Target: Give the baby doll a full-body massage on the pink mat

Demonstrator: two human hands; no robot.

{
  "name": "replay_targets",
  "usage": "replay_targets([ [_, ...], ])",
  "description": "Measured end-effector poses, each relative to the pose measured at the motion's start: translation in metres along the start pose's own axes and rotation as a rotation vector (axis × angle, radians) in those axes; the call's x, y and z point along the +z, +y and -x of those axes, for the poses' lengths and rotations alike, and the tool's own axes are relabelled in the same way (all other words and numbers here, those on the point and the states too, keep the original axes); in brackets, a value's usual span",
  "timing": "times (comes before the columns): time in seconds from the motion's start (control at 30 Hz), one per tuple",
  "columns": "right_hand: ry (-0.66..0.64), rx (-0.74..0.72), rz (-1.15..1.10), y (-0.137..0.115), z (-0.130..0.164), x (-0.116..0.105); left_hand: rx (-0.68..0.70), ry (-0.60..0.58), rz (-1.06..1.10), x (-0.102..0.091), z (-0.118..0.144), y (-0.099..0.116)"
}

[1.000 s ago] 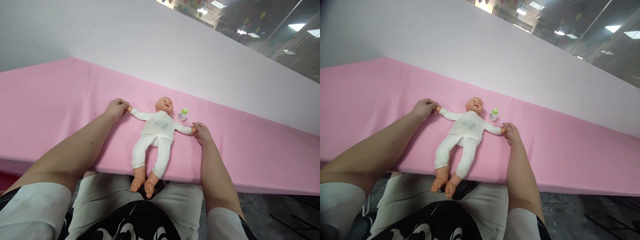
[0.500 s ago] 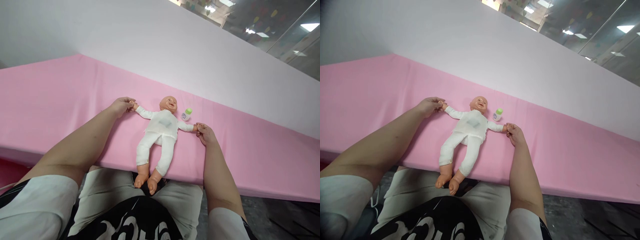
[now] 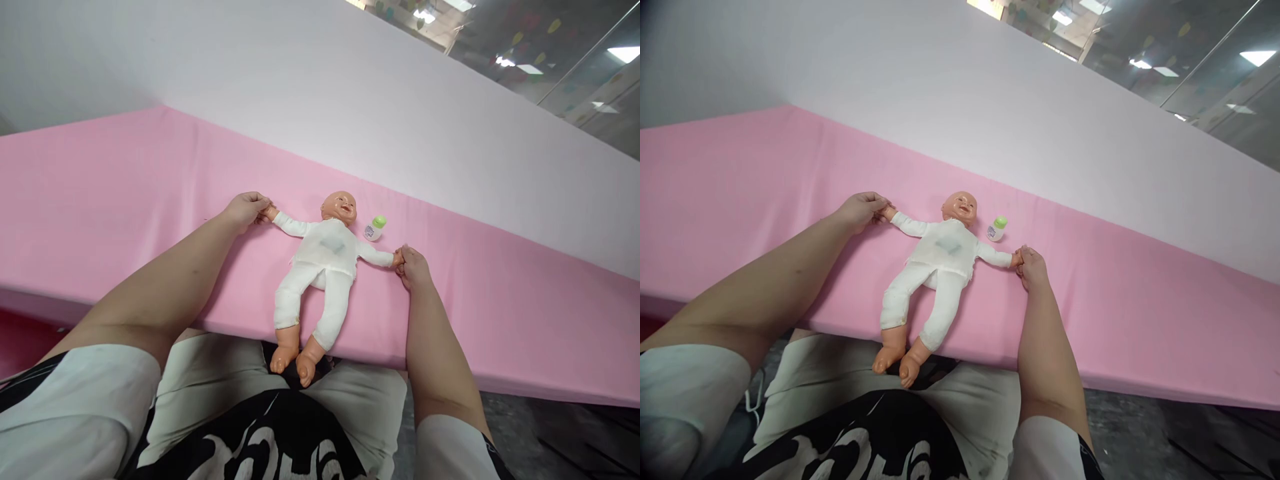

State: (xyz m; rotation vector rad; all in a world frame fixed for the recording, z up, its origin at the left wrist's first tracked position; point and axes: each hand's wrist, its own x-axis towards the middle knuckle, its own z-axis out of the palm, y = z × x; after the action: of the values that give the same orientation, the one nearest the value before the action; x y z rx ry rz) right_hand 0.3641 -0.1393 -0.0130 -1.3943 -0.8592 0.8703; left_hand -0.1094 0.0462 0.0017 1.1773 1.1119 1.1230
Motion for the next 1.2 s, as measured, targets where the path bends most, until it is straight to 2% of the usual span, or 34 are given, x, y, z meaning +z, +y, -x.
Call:
replay_targets([
  [0.27, -0.011, 0.031, -0.075, 0.002, -0.004, -0.007, -0.063, -0.008, 0.007, -0.003, -0.003, -0.001],
  [0.57, -0.107, 0.035, -0.084, -0.005, 0.004, -0.008, -0.026, -0.033, 0.053, -0.004, -0.001, -0.001],
  [0.93, -0.018, -0.014, 0.040, -0.003, 0.004, 0.005, 0.000, 0.003, -0.006, 0.001, 0.005, 0.005],
  [1.2, 0.053, -0.011, 0.056, -0.001, 0.001, 0.004, -0.029, 0.023, -0.005, 0.002, 0.002, 0.004],
])
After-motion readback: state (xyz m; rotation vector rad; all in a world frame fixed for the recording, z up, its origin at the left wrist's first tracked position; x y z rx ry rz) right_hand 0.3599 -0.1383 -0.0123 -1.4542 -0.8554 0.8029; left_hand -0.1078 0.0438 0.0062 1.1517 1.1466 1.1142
